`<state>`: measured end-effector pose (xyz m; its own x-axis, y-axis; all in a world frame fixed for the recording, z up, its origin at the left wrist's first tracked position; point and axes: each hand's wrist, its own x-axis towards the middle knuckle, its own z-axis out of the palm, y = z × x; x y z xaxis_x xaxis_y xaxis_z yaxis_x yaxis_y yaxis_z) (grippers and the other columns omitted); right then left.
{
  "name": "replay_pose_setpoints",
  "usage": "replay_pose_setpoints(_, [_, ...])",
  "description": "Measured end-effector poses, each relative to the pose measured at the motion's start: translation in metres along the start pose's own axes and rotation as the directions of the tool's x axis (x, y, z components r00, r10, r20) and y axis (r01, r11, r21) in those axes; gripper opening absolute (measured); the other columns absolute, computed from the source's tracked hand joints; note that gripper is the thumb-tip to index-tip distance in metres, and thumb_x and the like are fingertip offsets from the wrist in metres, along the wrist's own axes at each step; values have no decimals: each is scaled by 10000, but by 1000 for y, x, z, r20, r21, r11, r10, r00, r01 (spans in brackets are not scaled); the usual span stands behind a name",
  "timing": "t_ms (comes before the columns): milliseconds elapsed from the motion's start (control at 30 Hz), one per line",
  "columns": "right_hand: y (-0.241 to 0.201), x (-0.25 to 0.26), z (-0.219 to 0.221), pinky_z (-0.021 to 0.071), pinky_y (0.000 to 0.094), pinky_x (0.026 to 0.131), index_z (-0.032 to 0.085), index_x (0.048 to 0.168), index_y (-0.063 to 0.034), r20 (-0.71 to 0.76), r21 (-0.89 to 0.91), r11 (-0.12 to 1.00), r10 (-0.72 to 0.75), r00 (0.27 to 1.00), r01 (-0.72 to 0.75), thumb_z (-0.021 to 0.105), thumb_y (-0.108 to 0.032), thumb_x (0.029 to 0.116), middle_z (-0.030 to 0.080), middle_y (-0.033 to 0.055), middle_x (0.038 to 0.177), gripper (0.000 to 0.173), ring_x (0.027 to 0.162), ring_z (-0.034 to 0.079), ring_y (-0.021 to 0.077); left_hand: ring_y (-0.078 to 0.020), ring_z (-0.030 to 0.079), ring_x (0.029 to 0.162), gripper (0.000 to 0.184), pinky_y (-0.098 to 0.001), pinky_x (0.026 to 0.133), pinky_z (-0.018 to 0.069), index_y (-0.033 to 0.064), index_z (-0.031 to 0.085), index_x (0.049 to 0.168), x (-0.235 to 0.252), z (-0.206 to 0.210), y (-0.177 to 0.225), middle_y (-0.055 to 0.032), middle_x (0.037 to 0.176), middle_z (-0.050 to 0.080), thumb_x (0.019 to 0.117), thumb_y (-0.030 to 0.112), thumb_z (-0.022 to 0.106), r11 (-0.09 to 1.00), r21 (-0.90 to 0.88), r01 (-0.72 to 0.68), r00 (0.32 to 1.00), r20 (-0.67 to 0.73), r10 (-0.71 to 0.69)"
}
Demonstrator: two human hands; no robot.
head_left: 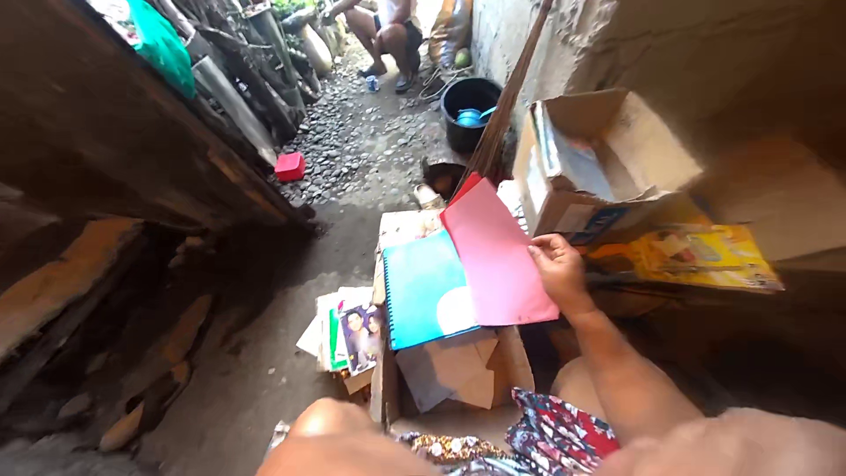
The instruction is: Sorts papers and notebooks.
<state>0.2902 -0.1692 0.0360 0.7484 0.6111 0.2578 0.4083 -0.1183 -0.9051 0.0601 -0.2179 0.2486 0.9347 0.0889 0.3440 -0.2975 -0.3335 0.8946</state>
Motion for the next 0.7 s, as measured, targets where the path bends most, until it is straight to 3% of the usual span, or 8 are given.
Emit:
replay_pose_setpoints(167, [0, -1, -4, 568, 277, 745, 670, 1118, 14, -46, 29, 999, -33, 998, 34, 599, -78, 1005, 717, 79, 877, 162, 747, 661, 67, -309, 644, 1160, 451, -442, 986, 528, -67, 523, 1245, -41, -25, -30, -266, 1230, 639, 995, 309, 534, 997, 13, -76, 997, 9, 76])
replay_pose_setpoints(267, [5, 3, -14, 570, 247, 727, 674, 1100, -4, -93, 63, 997, -28, 995, 34, 624, -87, 999, 719, 49, 850, 141, 730, 663, 41, -244, 663, 1161, 387, -432, 995, 557, -43, 603, 1284, -72, -49, -82, -178, 1256, 675, 962, 171, 587, 928, 338, 156, 976, -196, -92])
replay_pose_setpoints(333, [7, 3, -14, 572, 256, 729, 674, 1106, -1, -98, 85, 996, -8, 995, 16, 628, -85, 999, 719, 55, 851, 144, 735, 666, 50, -240, 685, 1095, 407, -423, 910, 582, 1, 599, 1335, -84, -72, -146, -144, 1245, 679, 970, 179, 587, 706, 532, 467, 867, -435, -246])
replay_pose_setpoints(400, [8, 4, -13, 578, 267, 744, 669, 1114, 8, -84, 103, 995, 19, 996, -10, 632, -75, 998, 724, 71, 874, 148, 756, 675, 68, -329, 617, 1233, 475, -499, 1041, 504, 1, 518, 1427, -90, -97, -206, -197, 1369, 602, 1022, 244, 568, 466, 450, 762, 648, -554, -524])
replay_pose_setpoints(433, [7, 4, -12, 574, 260, 742, 663, 1114, 12, -77, 114, 993, 36, 996, -27, 629, -67, 997, 721, 73, 878, 145, 755, 671, 63, -359, 569, 1300, 547, -521, 1087, 466, -2, 473, 1465, -93, -105, -233, -220, 1423, 556, 1029, 311, 580, 360, 385, 850, 526, -574, -628])
replay_pose_setpoints(500, [5, 7, -9, 571, 242, 731, 654, 1106, 16, -68, 146, 988, 69, 995, -59, 630, -51, 992, 721, 68, 878, 135, 747, 669, 50, -410, 519, 1345, 750, -565, 1072, 467, -13, 422, 1503, -99, -111, -281, -254, 1484, 486, 978, 476, 640, 204, 331, 921, 373, -601, -707])
replay_pose_setpoints(600, [4, 9, -3, 568, 237, 720, 646, 1105, 30, -46, 174, 981, 99, 994, -89, 626, -35, 988, 711, 78, 887, 135, 740, 661, 52, -478, 347, 1460, 1074, -627, 1094, 409, 2, 282, 1593, -98, -104, -316, -283, 1627, 271, 869, 707, 649, 32, 363, 931, 256, -590, -766])
replay_pose_setpoints(700, [7, 11, 2, 570, 268, 727, 641, 1123, 46, -29, 151, 984, 100, 995, -95, 614, -42, 992, 705, 104, 913, 160, 748, 658, 79, -519, 187, 1516, 1174, -697, 1115, 328, 50, 175, 1637, -94, -92, -335, -263, 1689, 99, 832, 781, 616, -15, 372, 928, 222, -583, -781])
